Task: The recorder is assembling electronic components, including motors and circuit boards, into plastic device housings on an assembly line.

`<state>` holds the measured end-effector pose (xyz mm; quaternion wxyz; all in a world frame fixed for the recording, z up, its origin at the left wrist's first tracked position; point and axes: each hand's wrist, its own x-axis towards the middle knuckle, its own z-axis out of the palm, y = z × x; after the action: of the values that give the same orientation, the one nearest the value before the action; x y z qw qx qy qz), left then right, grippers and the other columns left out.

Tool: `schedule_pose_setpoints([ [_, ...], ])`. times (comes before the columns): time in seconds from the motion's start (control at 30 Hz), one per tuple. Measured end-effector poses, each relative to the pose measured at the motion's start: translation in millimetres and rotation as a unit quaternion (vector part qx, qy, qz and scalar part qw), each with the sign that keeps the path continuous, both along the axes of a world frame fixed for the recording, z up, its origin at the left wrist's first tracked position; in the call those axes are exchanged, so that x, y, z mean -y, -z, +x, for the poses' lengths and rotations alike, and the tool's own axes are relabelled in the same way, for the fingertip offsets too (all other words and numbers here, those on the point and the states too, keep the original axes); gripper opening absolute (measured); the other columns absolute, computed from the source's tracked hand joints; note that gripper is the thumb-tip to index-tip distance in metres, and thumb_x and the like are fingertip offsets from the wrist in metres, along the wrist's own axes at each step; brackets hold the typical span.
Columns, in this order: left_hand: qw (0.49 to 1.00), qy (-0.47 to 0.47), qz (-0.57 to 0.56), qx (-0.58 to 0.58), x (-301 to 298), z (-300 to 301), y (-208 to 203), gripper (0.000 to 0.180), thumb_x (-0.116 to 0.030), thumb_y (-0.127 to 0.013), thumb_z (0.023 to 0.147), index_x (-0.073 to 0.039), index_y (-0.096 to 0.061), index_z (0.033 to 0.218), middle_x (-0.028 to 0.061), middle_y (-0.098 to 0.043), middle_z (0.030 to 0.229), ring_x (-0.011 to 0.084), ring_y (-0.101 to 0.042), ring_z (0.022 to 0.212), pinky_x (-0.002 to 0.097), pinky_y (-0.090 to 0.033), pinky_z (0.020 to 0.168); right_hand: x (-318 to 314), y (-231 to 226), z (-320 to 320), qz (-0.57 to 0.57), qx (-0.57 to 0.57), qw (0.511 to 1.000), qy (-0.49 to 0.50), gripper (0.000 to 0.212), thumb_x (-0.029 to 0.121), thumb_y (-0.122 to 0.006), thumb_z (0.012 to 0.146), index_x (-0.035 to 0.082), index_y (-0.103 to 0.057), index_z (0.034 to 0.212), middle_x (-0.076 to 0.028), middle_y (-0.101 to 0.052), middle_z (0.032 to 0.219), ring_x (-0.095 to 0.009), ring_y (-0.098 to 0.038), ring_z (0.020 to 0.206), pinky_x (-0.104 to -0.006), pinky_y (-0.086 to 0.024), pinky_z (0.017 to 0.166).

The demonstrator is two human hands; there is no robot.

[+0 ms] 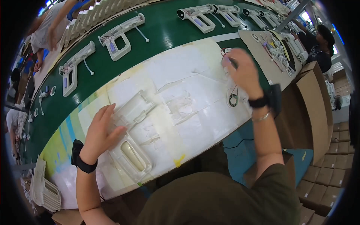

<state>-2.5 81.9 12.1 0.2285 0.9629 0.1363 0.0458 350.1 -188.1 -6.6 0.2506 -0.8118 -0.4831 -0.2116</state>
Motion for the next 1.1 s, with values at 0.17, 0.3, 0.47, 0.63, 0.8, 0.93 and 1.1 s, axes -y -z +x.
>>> schedule_pose_setpoints([
  [0.17,0.999,-0.018,-0.018,0.030,11,12,-13,0.057,-0.014,-0.069,0.078,-0.001,-0.046,0.128,0.0206,-0.050,0.123,0.0371,-0.051,0.111,0.0383,-0.043,0.094,30,45,124,-0.131,0.107,0.976,0.140,0.046,0.030,-0.069,0.078,0.002,-0.054,0.112,-0.023,-0.060,0.101,-0.038,-0.058,0.098,-0.0423,-0.047,0.083],
  [0.3,0.998,-0.027,-0.017,0.053,26,6,-24,0.053,-0.012,-0.069,0.078,0.000,-0.048,0.126,0.0197,-0.051,0.122,0.0348,-0.054,0.107,0.0368,-0.045,0.091,8,15,72,-0.150,-0.153,0.968,0.130,0.045,0.024,-0.072,0.075,0.003,-0.047,0.106,-0.021,-0.061,0.099,-0.040,-0.057,0.099,-0.0436,-0.047,0.079],
  [0.47,0.997,0.005,-0.020,0.073,36,16,-56,0.052,-0.012,-0.070,0.078,0.000,-0.049,0.124,0.0184,-0.056,0.117,0.0317,-0.057,0.104,0.0345,-0.046,0.089,14,-45,22,0.035,-0.240,0.967,-0.075,0.048,0.005,-0.070,0.073,0.006,-0.052,0.117,-0.014,-0.060,0.097,-0.022,-0.060,0.082,-0.0285,-0.048,0.073],
  [0.63,0.952,0.106,-0.117,0.263,71,75,-75,0.053,-0.019,-0.072,0.080,0.005,-0.050,0.122,0.0192,-0.059,0.113,0.0260,-0.060,0.098,0.0337,-0.048,0.083,-10,-109,-67,0.007,-0.174,0.936,-0.306,0.052,-0.002,-0.065,0.074,0.008,-0.050,0.123,-0.010,-0.060,0.104,-0.022,-0.060,0.080,-0.0290,-0.051,0.069],
  [0.8,0.935,0.020,-0.292,0.201,89,116,-79,0.032,-0.023,-0.068,0.084,0.004,-0.060,0.100,0.0104,-0.066,0.081,0.0152,-0.063,0.070,0.0264,-0.051,0.065,-38,-85,-104,0.138,-0.264,0.889,-0.348,0.066,0.001,-0.071,0.072,0.008,-0.041,0.131,-0.011,-0.056,0.113,-0.020,-0.059,0.092,-0.0306,-0.049,0.079],
  [0.93,0.871,0.019,-0.366,0.328,88,112,-76,0.026,-0.023,-0.063,0.090,0.003,-0.061,0.092,0.0031,-0.063,0.074,0.0062,-0.059,0.065,0.0221,-0.050,0.058,-48,-37,-143,0.155,-0.392,0.849,-0.318,0.077,0.015,-0.079,0.068,0.004,-0.036,0.132,-0.015,-0.049,0.122,-0.023,-0.050,0.111,-0.0347,-0.041,0.093],
  [1.1,0.859,-0.044,-0.336,0.384,85,97,-90,0.027,-0.024,-0.063,0.090,0.003,-0.061,0.094,0.0042,-0.063,0.077,0.0080,-0.060,0.066,0.0214,-0.051,0.058,-77,-13,-178,0.262,-0.450,0.838,-0.164,0.063,0.013,-0.075,0.071,0.001,-0.041,0.122,-0.019,-0.050,0.118,-0.024,-0.052,0.106,-0.0335,-0.043,0.088],
])
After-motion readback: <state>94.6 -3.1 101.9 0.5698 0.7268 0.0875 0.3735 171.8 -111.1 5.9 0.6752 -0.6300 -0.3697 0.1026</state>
